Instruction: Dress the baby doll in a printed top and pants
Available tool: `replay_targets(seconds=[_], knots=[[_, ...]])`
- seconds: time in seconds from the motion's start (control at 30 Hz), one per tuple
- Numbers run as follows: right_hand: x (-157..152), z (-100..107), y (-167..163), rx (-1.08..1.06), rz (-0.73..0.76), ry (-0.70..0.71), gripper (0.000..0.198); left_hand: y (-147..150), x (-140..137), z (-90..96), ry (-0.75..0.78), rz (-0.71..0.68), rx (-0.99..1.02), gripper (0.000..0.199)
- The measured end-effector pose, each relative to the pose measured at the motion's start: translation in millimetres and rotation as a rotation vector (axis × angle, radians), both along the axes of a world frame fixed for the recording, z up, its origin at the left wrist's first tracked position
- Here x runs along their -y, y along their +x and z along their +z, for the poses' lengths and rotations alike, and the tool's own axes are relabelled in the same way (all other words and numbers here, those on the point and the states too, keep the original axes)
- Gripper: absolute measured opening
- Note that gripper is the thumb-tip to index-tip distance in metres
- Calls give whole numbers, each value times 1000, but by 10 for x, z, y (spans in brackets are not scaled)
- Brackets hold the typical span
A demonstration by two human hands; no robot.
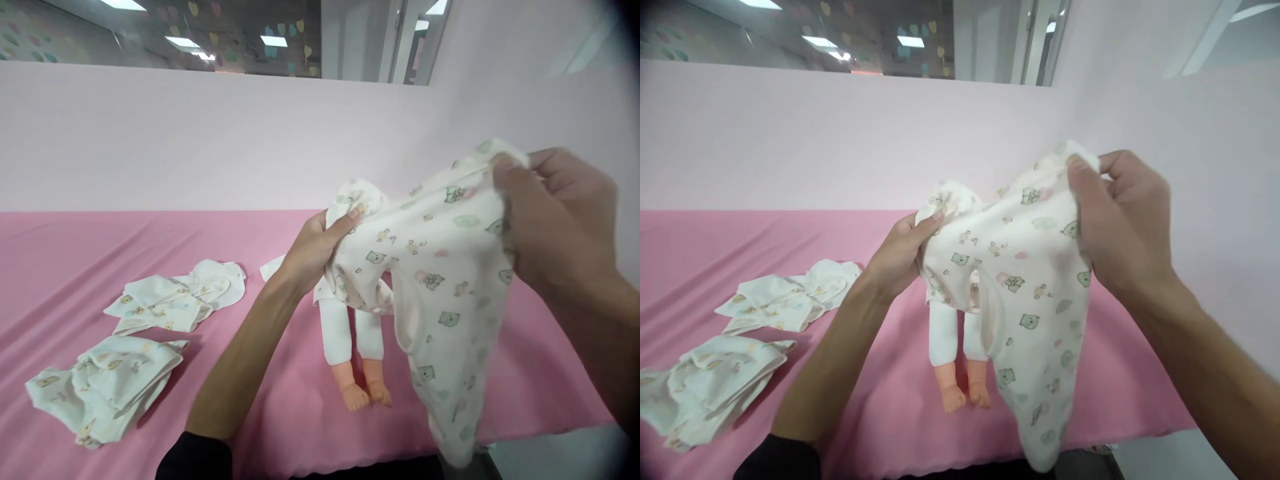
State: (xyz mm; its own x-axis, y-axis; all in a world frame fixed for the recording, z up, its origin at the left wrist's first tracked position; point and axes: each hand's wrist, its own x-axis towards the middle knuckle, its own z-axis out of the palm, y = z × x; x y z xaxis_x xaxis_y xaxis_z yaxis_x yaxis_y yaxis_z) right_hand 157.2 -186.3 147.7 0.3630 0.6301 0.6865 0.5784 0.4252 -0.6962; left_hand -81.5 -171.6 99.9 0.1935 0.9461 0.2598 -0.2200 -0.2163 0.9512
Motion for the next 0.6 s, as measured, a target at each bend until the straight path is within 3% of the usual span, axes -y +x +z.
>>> replay_targets(seconds=[0.07, 0.13, 0.23, 0.33, 0.43, 0.6], knots=[[-67, -88, 107, 18, 73, -160, 29, 23, 51, 10, 33, 30, -5, 39], [-99, -173, 177, 101, 115, -232, 27, 35, 80, 6, 76, 69, -31, 38], [-80, -228, 171, 280, 136, -151, 37, 53, 105, -11, 126, 65, -124, 37], [-5, -197, 47, 517, 351, -48, 54, 84, 135, -17, 172, 11, -224, 36], [75, -151, -92, 647, 560, -40, 44, 109, 179, -3, 208, -57, -279, 34], [116, -161, -160, 562, 527, -102, 22, 112, 243, 17, 249, -61, -353, 35]])
